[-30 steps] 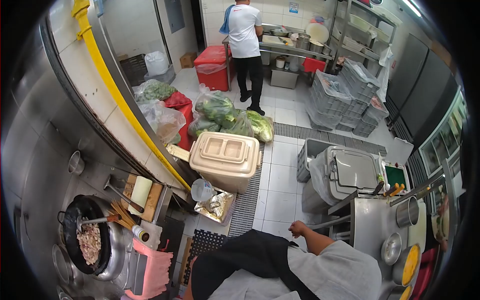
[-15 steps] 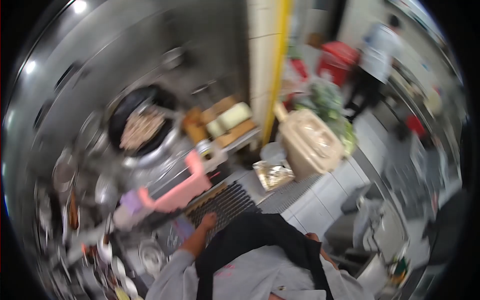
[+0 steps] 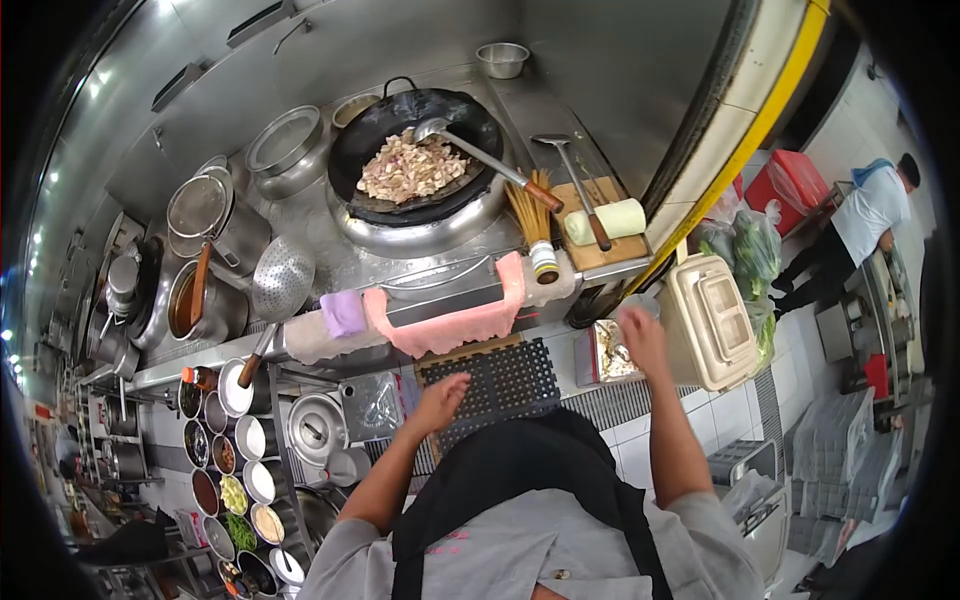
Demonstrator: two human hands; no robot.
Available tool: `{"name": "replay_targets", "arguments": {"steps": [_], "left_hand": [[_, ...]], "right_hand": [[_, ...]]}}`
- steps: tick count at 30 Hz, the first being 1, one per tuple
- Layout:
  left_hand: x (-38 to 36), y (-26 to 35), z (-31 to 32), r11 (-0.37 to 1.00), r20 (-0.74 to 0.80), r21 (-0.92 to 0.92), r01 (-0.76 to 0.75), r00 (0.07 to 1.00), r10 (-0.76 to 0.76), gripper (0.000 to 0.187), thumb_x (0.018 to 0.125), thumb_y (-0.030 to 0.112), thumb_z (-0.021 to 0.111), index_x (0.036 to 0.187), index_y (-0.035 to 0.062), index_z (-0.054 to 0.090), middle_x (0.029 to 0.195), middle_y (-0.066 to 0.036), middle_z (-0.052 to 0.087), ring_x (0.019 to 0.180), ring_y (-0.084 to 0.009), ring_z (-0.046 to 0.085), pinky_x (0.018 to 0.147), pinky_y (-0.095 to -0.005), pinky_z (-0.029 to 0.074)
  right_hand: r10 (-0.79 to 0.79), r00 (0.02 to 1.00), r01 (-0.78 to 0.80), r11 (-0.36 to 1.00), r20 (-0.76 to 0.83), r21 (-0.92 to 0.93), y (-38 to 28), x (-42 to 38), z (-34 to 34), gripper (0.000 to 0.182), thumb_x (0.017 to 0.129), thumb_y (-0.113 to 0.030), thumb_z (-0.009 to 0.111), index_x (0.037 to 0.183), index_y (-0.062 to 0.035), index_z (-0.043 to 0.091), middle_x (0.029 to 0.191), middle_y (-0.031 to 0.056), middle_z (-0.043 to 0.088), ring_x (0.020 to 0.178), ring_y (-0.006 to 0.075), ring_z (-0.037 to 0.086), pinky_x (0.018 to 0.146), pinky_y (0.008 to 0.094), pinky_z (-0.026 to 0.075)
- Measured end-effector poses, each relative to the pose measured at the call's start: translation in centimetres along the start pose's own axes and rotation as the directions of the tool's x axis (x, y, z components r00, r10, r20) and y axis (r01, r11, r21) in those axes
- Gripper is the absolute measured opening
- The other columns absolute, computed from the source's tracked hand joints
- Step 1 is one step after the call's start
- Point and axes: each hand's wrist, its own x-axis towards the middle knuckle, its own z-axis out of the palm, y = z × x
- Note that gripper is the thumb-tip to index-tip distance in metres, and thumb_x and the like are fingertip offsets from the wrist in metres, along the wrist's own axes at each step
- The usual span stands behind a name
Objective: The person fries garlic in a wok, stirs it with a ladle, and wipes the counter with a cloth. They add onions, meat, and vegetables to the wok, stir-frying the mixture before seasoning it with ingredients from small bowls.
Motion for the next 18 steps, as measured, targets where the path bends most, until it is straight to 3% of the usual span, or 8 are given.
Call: {"name": "replay_targets", "arguments": {"steps": [3,5,7,10,13,18], "left_hand": [[2.8,7.4,-4.1,0.958,-0.080,0.243,-0.150,0.982,0.173,0.035,0.093,0.004,0.052,0.127,0.0024,0.058,0.116,-0.021,0.064,0.108,-0.0368,0.063,0.096,-0.0407,0.048],[6.2,9.6,-6.2,0.867,-0.187,0.399,-0.296,0.900,0.394,0.036,0.093,0.003,0.052,0.128,0.0004,0.056,0.121,-0.023,0.061,0.113,-0.0384,0.059,0.099,-0.0426,0.046],[9.6,13.5,-8.1,0.850,-0.276,0.467,-0.245,0.873,0.403,0.036,0.093,0.004,0.053,0.128,0.0012,0.056,0.125,-0.022,0.060,0.117,-0.0387,0.057,0.101,-0.0430,0.044],[14.9,15.9,-10.1,0.778,-0.373,0.572,-0.260,0.762,0.529,0.036,0.092,0.001,0.053,0.127,-0.0018,0.055,0.128,-0.023,0.055,0.121,-0.0410,0.051,0.104,-0.0454,0.042],[20.2,15.0,-12.0,0.677,-0.380,0.704,-0.217,0.690,0.616,0.036,0.091,0.004,0.056,0.126,-0.0060,0.054,0.127,-0.024,0.053,0.122,-0.0406,0.050,0.105,-0.0454,0.040],[25.2,14.1,-14.5,0.631,-0.295,0.761,-0.151,0.786,0.543,0.030,0.092,0.009,0.058,0.118,-0.0049,0.058,0.121,-0.022,0.056,0.118,-0.0398,0.051,0.100,-0.0462,0.042]], "right_hand": [[-0.382,0.919,0.370,0.920,-0.092,-0.131,-8.2,7.9,1.9,0.020,0.092,-0.015,0.060,0.102,0.0017,0.061,0.092,0.0196,0.064,0.083,0.0362,0.064,0.073,0.0417,0.049],[-0.404,0.914,0.389,0.898,-0.040,-0.205,-12.0,13.5,3.6,0.024,0.091,-0.014,0.061,0.107,0.0029,0.059,0.096,0.0207,0.063,0.091,0.0369,0.063,0.079,0.0437,0.050],[-0.535,0.845,0.496,0.794,-0.015,-0.350,-13.0,19.2,6.1,0.032,0.089,-0.013,0.062,0.115,0.0033,0.054,0.103,0.0229,0.060,0.098,0.0394,0.061,0.086,0.0463,0.049],[-0.467,0.852,0.520,0.700,0.237,-0.490,-12.6,26.4,10.3,0.047,0.087,-0.013,0.064,0.129,0.0026,0.047,0.114,0.0264,0.058,0.107,0.0434,0.059,0.094,0.0484,0.048],[-0.328,0.864,0.486,0.741,0.382,-0.463,-12.4,30.2,14.3,0.058,0.086,-0.012,0.063,0.138,0.0017,0.041,0.123,0.0277,0.056,0.115,0.0455,0.056,0.097,0.0488,0.047],[-0.315,0.854,0.427,0.879,0.414,-0.212,-13.7,30.2,16.0,0.062,0.082,-0.016,0.059,0.139,0.0025,0.042,0.119,0.0350,0.058,0.112,0.0461,0.058,0.096,0.0463,0.046]]}}
